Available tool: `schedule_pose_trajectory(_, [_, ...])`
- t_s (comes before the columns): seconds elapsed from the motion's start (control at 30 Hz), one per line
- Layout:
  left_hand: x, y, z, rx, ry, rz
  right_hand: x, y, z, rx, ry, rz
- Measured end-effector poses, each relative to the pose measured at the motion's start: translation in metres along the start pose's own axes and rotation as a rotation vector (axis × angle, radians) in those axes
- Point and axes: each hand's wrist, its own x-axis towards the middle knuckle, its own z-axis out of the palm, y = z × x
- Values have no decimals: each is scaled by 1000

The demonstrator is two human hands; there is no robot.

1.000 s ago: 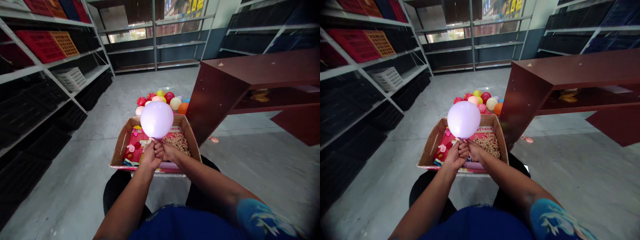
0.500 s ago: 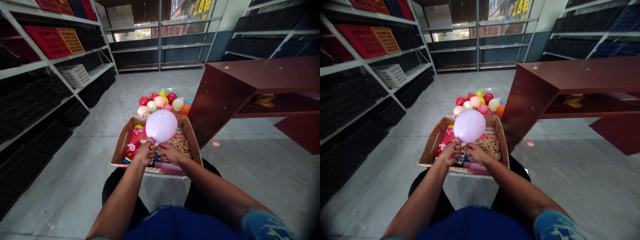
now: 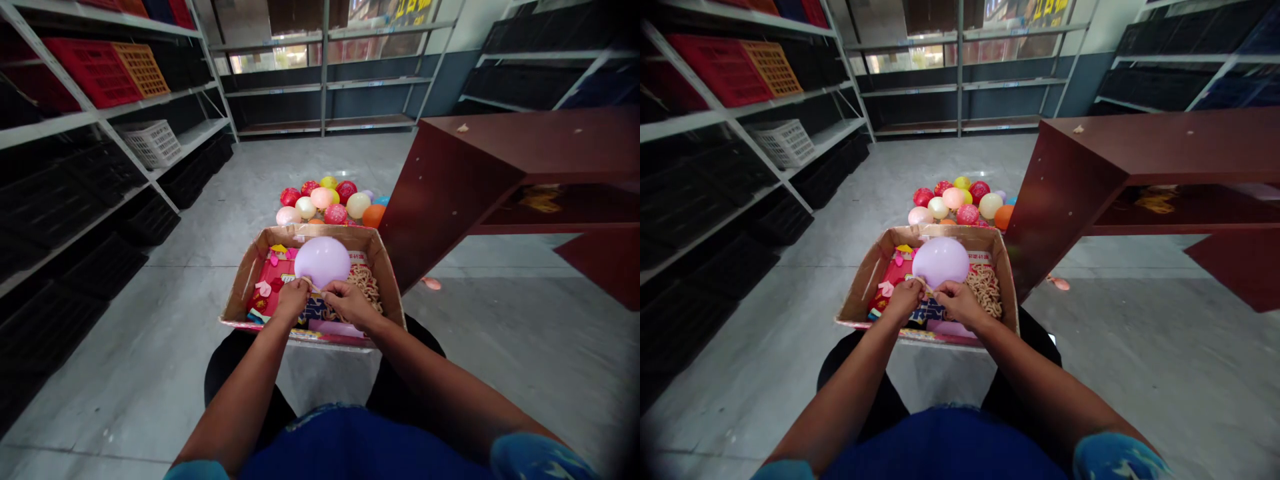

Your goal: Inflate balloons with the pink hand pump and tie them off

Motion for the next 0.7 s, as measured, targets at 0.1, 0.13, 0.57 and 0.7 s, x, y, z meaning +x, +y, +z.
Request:
schedule_pose_trajectory(0.1, [0,-3,7,325,102,92,1,-7,-3,-239,-33,-210])
schedule_pose_trajectory(0.13, [-1,-3,9,405,119,108,2,-9,-5,-344,-40,-298])
schedule_pose_trajectory(0.57, [-14,0,20,568,166,163,13,-17,-4,-274,-21,-135])
schedule_pose_trajectory(0.7, [-15,-2,20,514,214,222,13,-22,-3,-154,-115,42])
